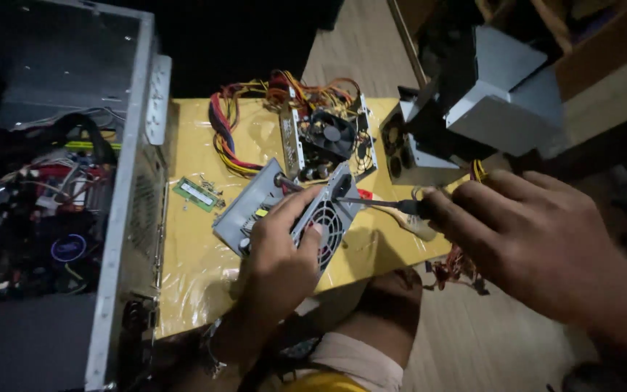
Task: The person uses a screwdriver to remove screws from a computer power supply unit, then uses a brush to clean dust from the internal components. They continue to unscrew and clean the unit while it rests on a yellow table.
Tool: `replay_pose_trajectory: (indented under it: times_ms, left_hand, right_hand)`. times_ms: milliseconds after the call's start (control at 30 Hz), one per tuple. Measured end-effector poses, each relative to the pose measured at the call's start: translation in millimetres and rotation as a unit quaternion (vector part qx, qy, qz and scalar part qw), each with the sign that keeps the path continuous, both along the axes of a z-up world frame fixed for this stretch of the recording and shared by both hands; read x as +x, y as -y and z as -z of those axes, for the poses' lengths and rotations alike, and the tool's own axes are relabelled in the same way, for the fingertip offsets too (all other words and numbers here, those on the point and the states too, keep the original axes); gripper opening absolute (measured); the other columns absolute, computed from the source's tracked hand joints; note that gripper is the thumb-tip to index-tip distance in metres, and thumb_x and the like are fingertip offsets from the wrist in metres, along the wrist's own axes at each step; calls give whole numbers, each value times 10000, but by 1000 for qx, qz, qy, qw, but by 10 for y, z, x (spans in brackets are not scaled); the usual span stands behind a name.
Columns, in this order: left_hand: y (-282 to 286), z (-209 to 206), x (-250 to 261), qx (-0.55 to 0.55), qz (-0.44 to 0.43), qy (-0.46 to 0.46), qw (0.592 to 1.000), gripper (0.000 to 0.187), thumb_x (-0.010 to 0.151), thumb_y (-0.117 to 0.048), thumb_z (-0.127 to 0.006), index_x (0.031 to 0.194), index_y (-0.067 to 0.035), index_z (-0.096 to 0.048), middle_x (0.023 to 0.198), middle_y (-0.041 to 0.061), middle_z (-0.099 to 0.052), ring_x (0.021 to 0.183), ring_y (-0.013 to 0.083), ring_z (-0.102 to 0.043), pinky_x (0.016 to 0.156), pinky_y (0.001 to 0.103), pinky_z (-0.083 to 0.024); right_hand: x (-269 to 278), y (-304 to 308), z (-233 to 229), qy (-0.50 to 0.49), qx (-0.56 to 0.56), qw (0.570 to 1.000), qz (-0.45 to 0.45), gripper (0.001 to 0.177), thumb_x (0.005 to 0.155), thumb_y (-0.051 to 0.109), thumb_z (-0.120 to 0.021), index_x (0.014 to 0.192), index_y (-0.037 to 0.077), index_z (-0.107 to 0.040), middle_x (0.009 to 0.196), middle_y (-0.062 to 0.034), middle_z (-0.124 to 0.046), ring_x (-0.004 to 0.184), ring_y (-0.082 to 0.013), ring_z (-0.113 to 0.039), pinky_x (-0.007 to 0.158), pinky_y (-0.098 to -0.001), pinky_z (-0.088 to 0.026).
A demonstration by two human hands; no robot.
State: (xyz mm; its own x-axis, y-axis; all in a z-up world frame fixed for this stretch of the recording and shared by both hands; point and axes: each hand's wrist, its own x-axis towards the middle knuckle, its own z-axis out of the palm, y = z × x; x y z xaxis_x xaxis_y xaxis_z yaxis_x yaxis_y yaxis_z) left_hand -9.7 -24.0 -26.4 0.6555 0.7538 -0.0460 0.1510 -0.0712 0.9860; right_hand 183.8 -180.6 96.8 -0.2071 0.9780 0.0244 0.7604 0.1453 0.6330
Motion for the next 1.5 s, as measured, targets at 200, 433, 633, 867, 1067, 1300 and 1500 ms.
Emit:
replay_pose_trajectory:
  times_ms: [200, 433, 633, 867, 1067, 1300, 1500]
  left_hand:
    - [-73, -146, -84, -66, 17, -34, 997, 558, 934, -174, -524, 1490, -198, -535, 1583, 69, -502, 904, 145, -371, 734, 368, -368]
    - [-82, -81, -69, -159, 13, 5, 987, 564, 958, -91, -510, 1517, -166, -512, 1348, 83, -722, 618, 114, -642, 540, 274, -558]
    - [-86, 133, 11, -68, -7, 26, 997, 516, 891, -97, -549, 1396, -138, -643, 1430, 89, -660, 1318, 258, -620, 1115, 372, -459]
    - [-92, 223, -18, -15, -1, 79, 997, 513, 891, -145, -536, 1387, -41, -616, 1399, 144, -675, 1309, 291, -632, 1112, 385, -464]
    - [-71, 123, -47, -29, -20, 63, 997, 582, 827, -229, -513, 1374, -81, -649, 1433, 117, -666, 1359, 277, -594, 1118, 398, -452]
    - [-115, 188, -25, 3, -53, 59, 997, 499, 791, -153, -575, 1262, -136, -736, 1318, 39, -747, 1229, 220, -685, 1040, 363, -508]
    - [-145, 249, -18, 37, -48, 112, 992, 495, 808, -155, -551, 1264, -50, -711, 1284, 120, -750, 1205, 266, -696, 1014, 396, -543]
  right_hand:
    - [151, -360, -164, -99, -99, 990, 11, 469, 937, 414, -609, 1289, 119, -515, 1070, -136, -642, 524, -186, -657, 339, -330, -555]
    - [137, -480, -174, -159, -140, 966, 148, 406, 952, 345, -621, 1281, 113, -573, 1018, -112, -742, 503, -210, -759, 318, -333, -621]
    - [102, -496, -170, -107, -115, 971, 180, 420, 1014, 469, -391, 1192, 225, -683, 1150, -138, -740, 480, -271, -795, 321, -370, -638]
    - [282, -427, -131, -291, -131, 929, 188, 310, 809, 178, -761, 1102, 121, -677, 1163, -97, -715, 844, -248, -804, 712, -373, -720]
    - [224, -366, -53, -265, -151, 941, 150, 401, 946, 395, -620, 1230, 118, -561, 507, -6, -695, 335, -162, -655, 299, -335, -527]
    - [267, -307, 16, -101, -79, 992, 19, 341, 946, 349, -629, 1171, 95, -595, 1003, -136, -690, 614, -248, -707, 355, -368, -551]
    - [399, -284, -36, -186, -151, 950, 202, 564, 775, 389, -753, 1284, 256, -551, 1068, -58, -702, 649, -226, -761, 533, -407, -621]
